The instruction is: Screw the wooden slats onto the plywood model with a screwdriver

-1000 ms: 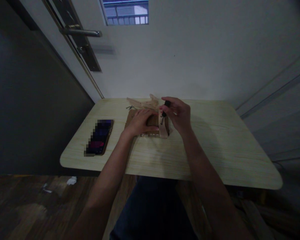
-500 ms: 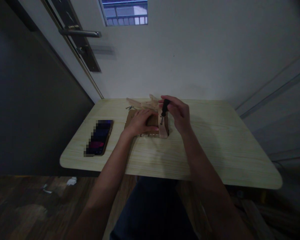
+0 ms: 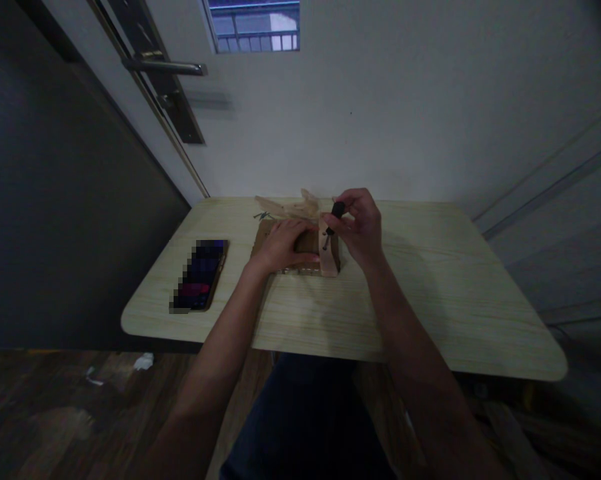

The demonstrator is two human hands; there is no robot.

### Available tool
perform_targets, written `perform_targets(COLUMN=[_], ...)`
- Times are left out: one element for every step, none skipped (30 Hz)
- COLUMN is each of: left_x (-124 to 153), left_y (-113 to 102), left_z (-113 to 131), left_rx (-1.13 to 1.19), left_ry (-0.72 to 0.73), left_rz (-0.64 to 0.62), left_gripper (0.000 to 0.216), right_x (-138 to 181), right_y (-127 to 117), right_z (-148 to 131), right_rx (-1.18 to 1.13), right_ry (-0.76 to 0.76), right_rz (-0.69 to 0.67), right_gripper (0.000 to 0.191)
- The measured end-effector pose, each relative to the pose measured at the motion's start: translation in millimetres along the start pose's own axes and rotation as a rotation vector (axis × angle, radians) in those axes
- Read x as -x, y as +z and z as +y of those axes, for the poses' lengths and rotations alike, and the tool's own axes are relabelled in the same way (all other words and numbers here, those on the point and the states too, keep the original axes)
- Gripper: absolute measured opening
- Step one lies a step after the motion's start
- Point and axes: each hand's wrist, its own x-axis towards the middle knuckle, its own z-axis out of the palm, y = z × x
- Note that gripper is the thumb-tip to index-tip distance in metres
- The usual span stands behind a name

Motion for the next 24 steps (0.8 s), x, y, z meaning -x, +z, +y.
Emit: perform_targets(left_x=[0.0,0.0,0.0,0.0,0.1,0.2,0.2,0.2,0.2,0.1,0.0,-0.1,-0.2,-0.3,-0.4,-0.4,-0.4,-0.3,-0.3,-0.2,-0.1,-0.1,-0.2,-0.3], left_y=[0.2,0.3,0.2,0.0,-0.3,-0.8,-1.2,-1.6,-1.8,-1.8,-1.7,-1.4,-1.0,-0.5,-0.1,0.2,0.4,0.4,0.3,0.2,0.0,-0.2,-0.3,-0.4], left_z=[-0.2,-0.3,-0.2,0.0,0.2,0.5,0.7,0.8,0.9,0.8,0.7,0.5,0.2,0.0,-0.2,-0.3,-0.3,-0.2,0.0,0.1,0.3,0.4,0.5,0.4], left_rx=[-0.002,-0.003,-0.004,-0.003,-0.001,0.001,0.006,0.01,0.013,0.012,0.009,0.002,-0.005,-0.011,-0.014,-0.013,-0.011,-0.007,-0.004,-0.003,-0.004,-0.007,-0.01,-0.011], left_ry=[-0.001,-0.002,-0.003,-0.004,-0.003,-0.002,0.001,0.005,0.01,0.013,0.013,0.011,0.009,0.007,0.007,0.008,0.009,0.01,0.009,0.007,0.004,0.0,-0.003,-0.004], left_rz=[0.001,0.002,0.004,0.006,0.005,0.002,-0.001,-0.005,-0.01,-0.011,-0.008,-0.003,0.002,0.006,0.01,0.012,0.012,0.01,0.007,0.004,0.001,-0.002,-0.003,-0.004], left_gripper=[0.065,0.064,0.064,0.064,0.063,0.064,0.064,0.064,0.063,0.063,0.063,0.063,0.063,0.062,0.063,0.063,0.063,0.063,0.064,0.064,0.064,0.065,0.065,0.066], right_x=[0.3,0.7,1.2,1.7,2.1,2.6,2.9,3.1,3.2,3.2,3.0,2.7,2.5,2.2,2.0,1.9,1.9,1.9,2.1,2.3,2.5,2.6,2.8,2.8], right_y=[0.4,0.6,0.6,0.5,0.2,-0.2,-0.7,-1.2,-1.6,-1.9,-2.0,-1.9,-1.7,-1.3,-1.0,-0.7,-0.6,-0.7,-1.1,-1.6,-2.3,-3.0,-3.7,-4.3], right_z=[-1.1,-2.1,-3.0,-3.5,-3.6,-3.4,-2.8,-1.9,-1.0,-0.1,0.6,1.1,1.3,1.3,1.1,0.8,0.4,0.0,-0.3,-0.6,-0.8,-1.0,-1.2,-1.5], right_rx=[-0.002,-0.003,-0.005,-0.008,-0.014,-0.024,-0.039,-0.055,-0.07,-0.083,-0.094,-0.101,-0.103,-0.099,-0.091,-0.079,-0.061,-0.038,-0.013,0.015,0.044,0.069,0.085,0.092], right_ry=[-0.002,-0.008,-0.016,-0.024,-0.033,-0.04,-0.041,-0.036,-0.029,-0.02,-0.012,-0.008,-0.01,-0.019,-0.033,-0.049,-0.063,-0.069,-0.07,-0.067,-0.063,-0.063,-0.067,-0.073], right_rz=[0.002,0.0,-0.011,-0.025,-0.038,-0.049,-0.057,-0.061,-0.062,-0.066,-0.074,-0.08,-0.081,-0.075,-0.064,-0.05,-0.034,-0.025,-0.025,-0.033,-0.044,-0.055,-0.062,-0.063], right_gripper=[0.043,0.041,0.039,0.037,0.035,0.035,0.036,0.037,0.038,0.038,0.038,0.037,0.035,0.033,0.031,0.03,0.03,0.03,0.032,0.033,0.033,0.032,0.03,0.027])
